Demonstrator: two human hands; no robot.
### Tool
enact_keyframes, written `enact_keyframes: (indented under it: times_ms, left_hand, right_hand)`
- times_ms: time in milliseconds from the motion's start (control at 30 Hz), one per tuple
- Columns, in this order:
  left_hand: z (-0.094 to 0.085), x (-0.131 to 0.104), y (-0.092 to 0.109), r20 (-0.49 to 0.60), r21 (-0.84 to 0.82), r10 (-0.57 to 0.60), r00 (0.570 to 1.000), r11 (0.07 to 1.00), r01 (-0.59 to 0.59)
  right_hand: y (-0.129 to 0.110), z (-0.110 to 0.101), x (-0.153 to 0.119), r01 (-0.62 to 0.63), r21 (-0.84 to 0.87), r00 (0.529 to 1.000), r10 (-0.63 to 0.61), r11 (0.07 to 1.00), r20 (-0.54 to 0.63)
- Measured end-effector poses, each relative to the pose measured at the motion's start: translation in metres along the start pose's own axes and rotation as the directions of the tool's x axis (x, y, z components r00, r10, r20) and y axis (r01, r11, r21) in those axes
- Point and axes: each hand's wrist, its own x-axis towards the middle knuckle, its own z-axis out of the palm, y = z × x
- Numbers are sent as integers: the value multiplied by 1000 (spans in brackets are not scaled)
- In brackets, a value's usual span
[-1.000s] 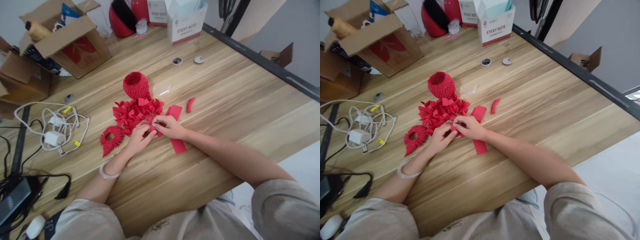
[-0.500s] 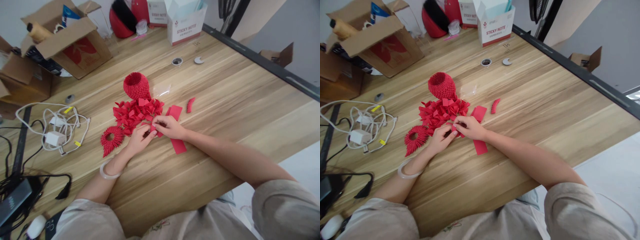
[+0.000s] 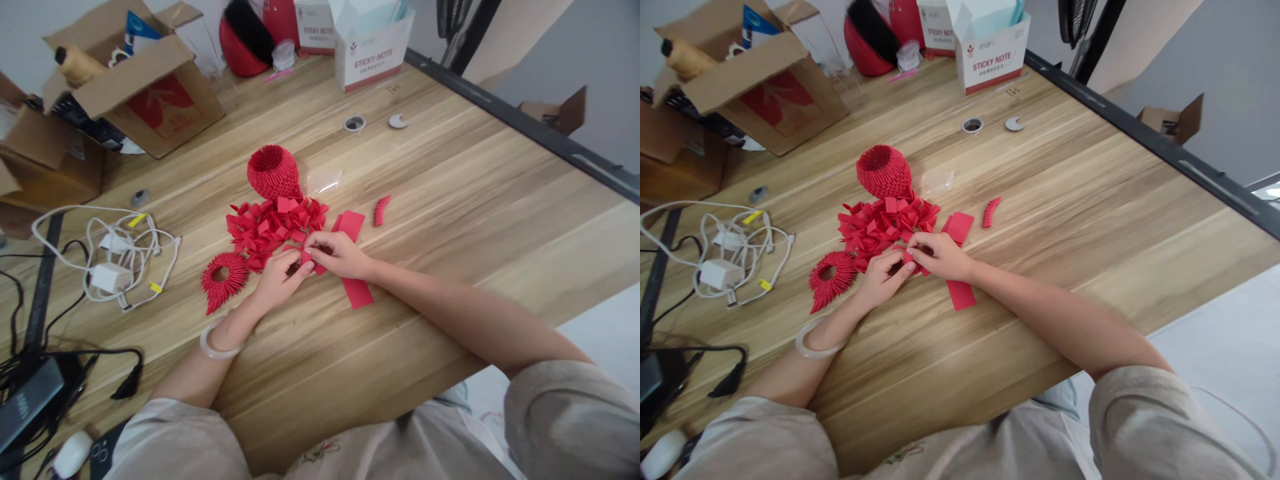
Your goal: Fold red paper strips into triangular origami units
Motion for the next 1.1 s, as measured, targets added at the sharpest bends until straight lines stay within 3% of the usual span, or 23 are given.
enact_keyframes:
  times_ms: [1100]
  left_hand:
    - [1, 0, -1, -1, -8, -3, 1000, 1000, 3]
  right_hand:
    - [-1, -2, 0, 3, -9, 1000, -3, 1000, 8]
